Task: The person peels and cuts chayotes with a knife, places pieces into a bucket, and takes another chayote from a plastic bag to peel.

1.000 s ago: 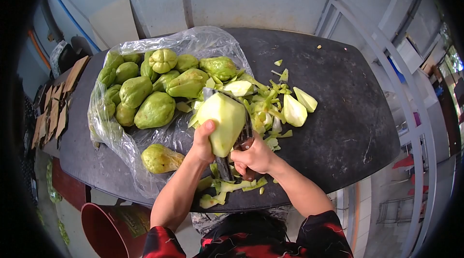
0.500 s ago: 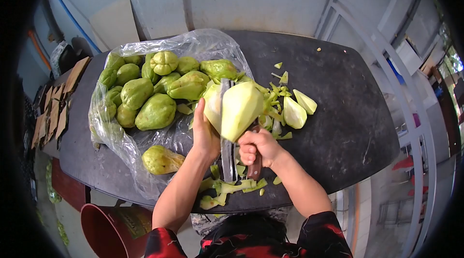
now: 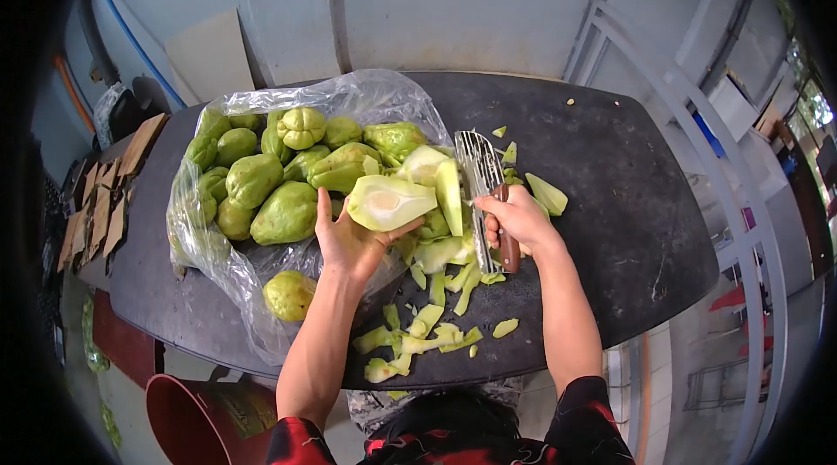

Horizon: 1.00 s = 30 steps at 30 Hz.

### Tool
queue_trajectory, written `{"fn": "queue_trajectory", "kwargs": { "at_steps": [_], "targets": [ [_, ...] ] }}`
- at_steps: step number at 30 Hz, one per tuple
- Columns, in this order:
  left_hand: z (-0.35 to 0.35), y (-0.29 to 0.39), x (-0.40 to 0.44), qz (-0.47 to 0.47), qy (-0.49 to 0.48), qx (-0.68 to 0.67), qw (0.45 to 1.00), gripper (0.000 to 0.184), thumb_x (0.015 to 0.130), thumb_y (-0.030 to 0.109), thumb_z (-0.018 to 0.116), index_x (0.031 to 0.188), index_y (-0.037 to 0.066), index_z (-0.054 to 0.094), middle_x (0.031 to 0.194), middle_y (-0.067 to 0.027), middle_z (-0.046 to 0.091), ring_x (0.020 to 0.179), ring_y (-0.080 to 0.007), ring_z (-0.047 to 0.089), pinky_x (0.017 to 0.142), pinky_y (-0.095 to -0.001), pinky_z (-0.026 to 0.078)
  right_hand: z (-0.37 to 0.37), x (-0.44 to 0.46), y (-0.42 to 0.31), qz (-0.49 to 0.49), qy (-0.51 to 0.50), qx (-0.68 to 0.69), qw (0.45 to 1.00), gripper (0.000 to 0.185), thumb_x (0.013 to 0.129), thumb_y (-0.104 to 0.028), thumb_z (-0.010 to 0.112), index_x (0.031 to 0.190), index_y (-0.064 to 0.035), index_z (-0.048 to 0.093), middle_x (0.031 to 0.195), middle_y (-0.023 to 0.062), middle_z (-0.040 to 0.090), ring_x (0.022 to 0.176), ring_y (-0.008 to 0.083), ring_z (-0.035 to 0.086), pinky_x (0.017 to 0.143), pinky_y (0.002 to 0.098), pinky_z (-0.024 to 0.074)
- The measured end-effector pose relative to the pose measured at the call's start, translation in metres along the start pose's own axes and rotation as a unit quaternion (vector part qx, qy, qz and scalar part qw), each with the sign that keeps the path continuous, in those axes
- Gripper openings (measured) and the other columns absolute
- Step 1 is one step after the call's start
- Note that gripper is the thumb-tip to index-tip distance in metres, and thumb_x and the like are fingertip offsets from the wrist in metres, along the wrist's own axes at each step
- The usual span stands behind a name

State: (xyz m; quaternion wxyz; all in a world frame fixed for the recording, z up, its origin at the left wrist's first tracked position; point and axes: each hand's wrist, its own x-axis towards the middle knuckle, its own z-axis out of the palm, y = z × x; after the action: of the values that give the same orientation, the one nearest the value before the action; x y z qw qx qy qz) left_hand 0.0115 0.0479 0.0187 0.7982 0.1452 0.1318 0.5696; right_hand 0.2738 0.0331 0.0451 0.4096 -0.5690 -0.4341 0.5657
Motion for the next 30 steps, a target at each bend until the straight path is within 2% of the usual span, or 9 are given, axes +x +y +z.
{"fn": "queue_trajectory", "kwargs": {
  "at_steps": [2, 5, 8, 11, 14, 18, 20, 24, 30],
  "targets": [
    [-0.001, 0.000, 0.001, -0.012, 0.018, -0.054, 0.998, 0.078, 0.098, 0.067, 0.034, 0.149, 0.008, 0.033, 0.152, -0.0221, 0.036, 0.139, -0.0471, 0.039, 0.106, -0.0737, 0.036, -0.001, -0.003, -0.004, -0.014, 0.006, -0.036, 0.999, 0.025, 0.098, -0.019, 0.062, 0.082, -0.0048, 0.049, 0.057, 0.0028, 0.052, 0.044, 0.0140, 0.055, 0.042, 0.0313, 0.0455],
    [-0.009, 0.003, 0.007, -0.024, 0.001, -0.045, 0.999, 0.072, 0.100, 0.061, 0.036, 0.146, 0.006, 0.040, 0.149, -0.0225, 0.040, 0.135, -0.0464, 0.042, 0.107, -0.0688, 0.039, 0.015, -0.029, -0.027, -0.149, 0.156, -0.265, 0.940, 0.036, 0.101, -0.031, 0.059, 0.097, 0.0040, 0.053, 0.061, 0.0053, 0.055, 0.048, 0.0138, 0.061, 0.042, 0.0289, 0.0488],
    [0.003, 0.008, 0.003, -0.117, 0.017, -0.110, 0.987, 0.062, 0.097, 0.043, 0.041, 0.144, 0.003, 0.044, 0.140, -0.0224, 0.050, 0.124, -0.0432, 0.051, 0.105, -0.0610, 0.045, 0.010, -0.038, -0.025, -0.202, 0.148, -0.200, 0.947, 0.038, 0.102, -0.032, 0.060, 0.101, 0.0050, 0.052, 0.063, 0.0048, 0.056, 0.047, 0.0132, 0.060, 0.043, 0.0278, 0.0492],
    [0.000, 0.017, 0.002, -0.029, -0.061, -0.013, 0.998, 0.066, 0.093, 0.045, 0.042, 0.145, 0.004, 0.046, 0.138, -0.0223, 0.053, 0.123, -0.0381, 0.053, 0.101, -0.0568, 0.047, 0.001, -0.035, -0.008, -0.226, 0.079, -0.126, 0.963, 0.040, 0.101, -0.037, 0.059, 0.099, 0.0026, 0.052, 0.063, 0.0048, 0.058, 0.050, 0.0129, 0.061, 0.045, 0.0273, 0.0499],
    [-0.016, 0.019, 0.004, -0.046, 0.042, 0.035, 0.997, 0.062, 0.092, 0.052, 0.046, 0.135, 0.006, 0.050, 0.120, -0.0182, 0.058, 0.105, -0.0310, 0.060, 0.087, -0.0491, 0.053, 0.008, -0.043, -0.001, -0.189, 0.009, -0.073, 0.979, 0.035, 0.103, -0.034, 0.058, 0.093, -0.0012, 0.052, 0.059, 0.0043, 0.058, 0.050, 0.0117, 0.059, 0.048, 0.0269, 0.0482],
    [0.006, 0.026, -0.003, 0.013, 0.002, 0.032, 0.999, 0.059, 0.092, 0.053, 0.050, 0.130, 0.008, 0.050, 0.112, -0.0162, 0.058, 0.099, -0.0308, 0.061, 0.084, -0.0495, 0.054, 0.029, -0.041, 0.012, -0.149, -0.083, -0.046, 0.984, 0.030, 0.104, -0.029, 0.057, 0.089, -0.0021, 0.052, 0.058, 0.0020, 0.056, 0.048, 0.0100, 0.056, 0.047, 0.0275, 0.0472],
    [0.000, 0.023, 0.000, 0.004, 0.107, 0.081, 0.991, 0.062, 0.091, 0.054, 0.053, 0.132, 0.008, 0.049, 0.113, -0.0156, 0.058, 0.101, -0.0324, 0.061, 0.086, -0.0506, 0.054, 0.039, -0.041, 0.013, -0.118, -0.085, -0.072, 0.987, 0.027, 0.104, -0.027, 0.056, 0.098, -0.0006, 0.051, 0.060, 0.0029, 0.055, 0.049, 0.0124, 0.057, 0.048, 0.0293, 0.0491],
    [0.002, 0.022, 0.003, 0.010, 0.116, 0.000, 0.993, 0.058, 0.095, 0.054, 0.054, 0.134, 0.011, 0.053, 0.124, -0.0137, 0.061, 0.110, -0.0335, 0.062, 0.088, -0.0598, 0.050, 0.050, -0.037, 0.018, -0.149, -0.079, -0.092, 0.981, 0.027, 0.103, -0.026, 0.056, 0.104, 0.0002, 0.051, 0.058, 0.0019, 0.054, 0.045, 0.0101, 0.055, 0.044, 0.0272, 0.0484],
    [-0.008, 0.027, -0.001, -0.029, 0.013, 0.033, 0.999, 0.055, 0.096, 0.055, 0.055, 0.132, 0.013, 0.056, 0.120, -0.0110, 0.064, 0.109, -0.0318, 0.063, 0.085, -0.0629, 0.051, 0.050, -0.043, 0.017, -0.134, -0.080, -0.097, 0.983, 0.030, 0.102, -0.027, 0.059, 0.104, 0.0026, 0.056, 0.059, 0.0000, 0.054, 0.046, 0.0080, 0.055, 0.043, 0.0268, 0.0489]
  ]
}}
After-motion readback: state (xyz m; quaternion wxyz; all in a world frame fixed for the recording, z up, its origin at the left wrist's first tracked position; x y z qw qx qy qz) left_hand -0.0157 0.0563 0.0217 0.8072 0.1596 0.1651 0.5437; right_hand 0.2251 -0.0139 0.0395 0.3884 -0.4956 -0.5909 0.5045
